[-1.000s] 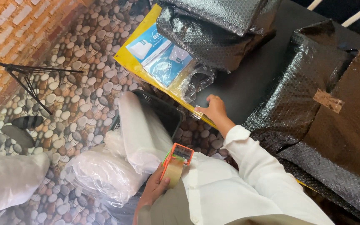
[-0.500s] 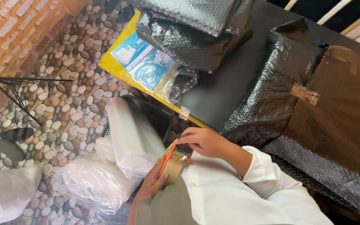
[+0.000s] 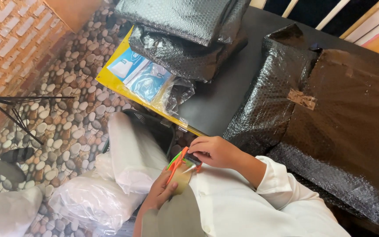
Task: The person places a blue tote bag onto a sheet of bubble wrap, folds the wrap around the bag, and secures it with multiple pieces of clear packing tape. The person sits on the floor during the taping phase.
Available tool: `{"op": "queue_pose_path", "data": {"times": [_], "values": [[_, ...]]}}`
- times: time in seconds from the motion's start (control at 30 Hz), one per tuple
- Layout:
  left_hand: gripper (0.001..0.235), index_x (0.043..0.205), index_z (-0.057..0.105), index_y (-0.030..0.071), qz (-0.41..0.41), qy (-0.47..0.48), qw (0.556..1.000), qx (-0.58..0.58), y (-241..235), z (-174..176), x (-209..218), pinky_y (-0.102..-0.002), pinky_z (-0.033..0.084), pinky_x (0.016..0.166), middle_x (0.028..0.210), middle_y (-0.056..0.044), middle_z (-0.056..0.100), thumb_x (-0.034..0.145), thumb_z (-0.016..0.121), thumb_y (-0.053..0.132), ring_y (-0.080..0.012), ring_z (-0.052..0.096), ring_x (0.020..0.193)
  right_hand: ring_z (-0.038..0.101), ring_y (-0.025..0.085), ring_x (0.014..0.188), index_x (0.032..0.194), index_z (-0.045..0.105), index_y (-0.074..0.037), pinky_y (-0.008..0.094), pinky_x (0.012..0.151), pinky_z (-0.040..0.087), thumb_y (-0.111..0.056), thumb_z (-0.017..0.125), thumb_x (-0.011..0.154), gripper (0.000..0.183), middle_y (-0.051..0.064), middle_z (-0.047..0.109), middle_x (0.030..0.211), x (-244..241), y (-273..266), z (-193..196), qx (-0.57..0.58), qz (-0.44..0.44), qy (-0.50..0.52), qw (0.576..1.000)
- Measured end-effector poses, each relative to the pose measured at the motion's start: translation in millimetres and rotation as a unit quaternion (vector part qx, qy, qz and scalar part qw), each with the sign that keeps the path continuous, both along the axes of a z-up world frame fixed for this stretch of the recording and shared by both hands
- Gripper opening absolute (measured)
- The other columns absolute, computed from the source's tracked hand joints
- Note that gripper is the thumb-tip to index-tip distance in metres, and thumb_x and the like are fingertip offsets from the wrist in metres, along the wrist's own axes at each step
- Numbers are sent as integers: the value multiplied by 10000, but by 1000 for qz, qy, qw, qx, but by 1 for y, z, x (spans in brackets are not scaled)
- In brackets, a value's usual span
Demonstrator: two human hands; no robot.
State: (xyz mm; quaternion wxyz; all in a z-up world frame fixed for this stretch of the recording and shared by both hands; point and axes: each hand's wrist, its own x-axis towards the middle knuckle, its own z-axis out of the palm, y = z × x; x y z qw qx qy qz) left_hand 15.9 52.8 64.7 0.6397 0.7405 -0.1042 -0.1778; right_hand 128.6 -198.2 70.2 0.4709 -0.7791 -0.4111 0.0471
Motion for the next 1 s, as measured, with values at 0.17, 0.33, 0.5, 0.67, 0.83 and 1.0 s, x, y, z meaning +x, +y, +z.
{"op": "queue_pose_path", "data": {"times": [0.17,0.33,0.5,0.67,0.83,1.0], "values": [[584,1425,597,120,-14,6,1000,20,-9,4,4,-449,203,1207,1501,-79,588,972,473,466,-248,481,1437,686,185,850,1074,729,-77,293,779,547,-65,626,978,141,56,700,1133,5,-13,1,-21,2,53,998],[521,1332,659,114,17,31,999,40,-14,-21,-1,-426,213,1219,1371,-94,653,961,520,453,-254,471,1422,693,189,911,1117,715,-90,298,802,535,-53,573,998,189,54,729,1074,6,-31,15,-16,-15,97,995],[640,1404,609,114,89,89,991,33,-27,-15,-1,-291,445,990,1253,-50,665,925,517,529,-181,647,1163,721,135,902,1191,735,-93,269,764,590,-132,668,930,273,40,759,1041,-5,-48,8,-25,-143,136,980],[599,1355,616,89,123,36,991,27,-48,-31,9,-362,368,1091,1216,-55,705,939,502,505,-190,637,1184,665,172,1028,1314,668,-58,278,847,636,-152,732,907,422,93,692,1192,-12,-43,-2,23,-156,123,980],[650,1422,542,112,88,-13,993,74,-59,-50,13,-351,443,998,1201,-75,584,968,442,567,-209,575,1126,684,189,998,1295,685,-75,312,893,563,-234,777,888,446,82,695,1202,-14,-37,1,21,-194,54,979],[685,1474,478,62,54,-27,997,52,-61,-57,12,-382,329,1137,1312,-115,620,987,451,542,-232,569,1219,683,190,1041,1314,685,-109,306,916,543,-254,801,872,479,73,711,1208,-17,-41,-5,10,-201,34,979]]}}
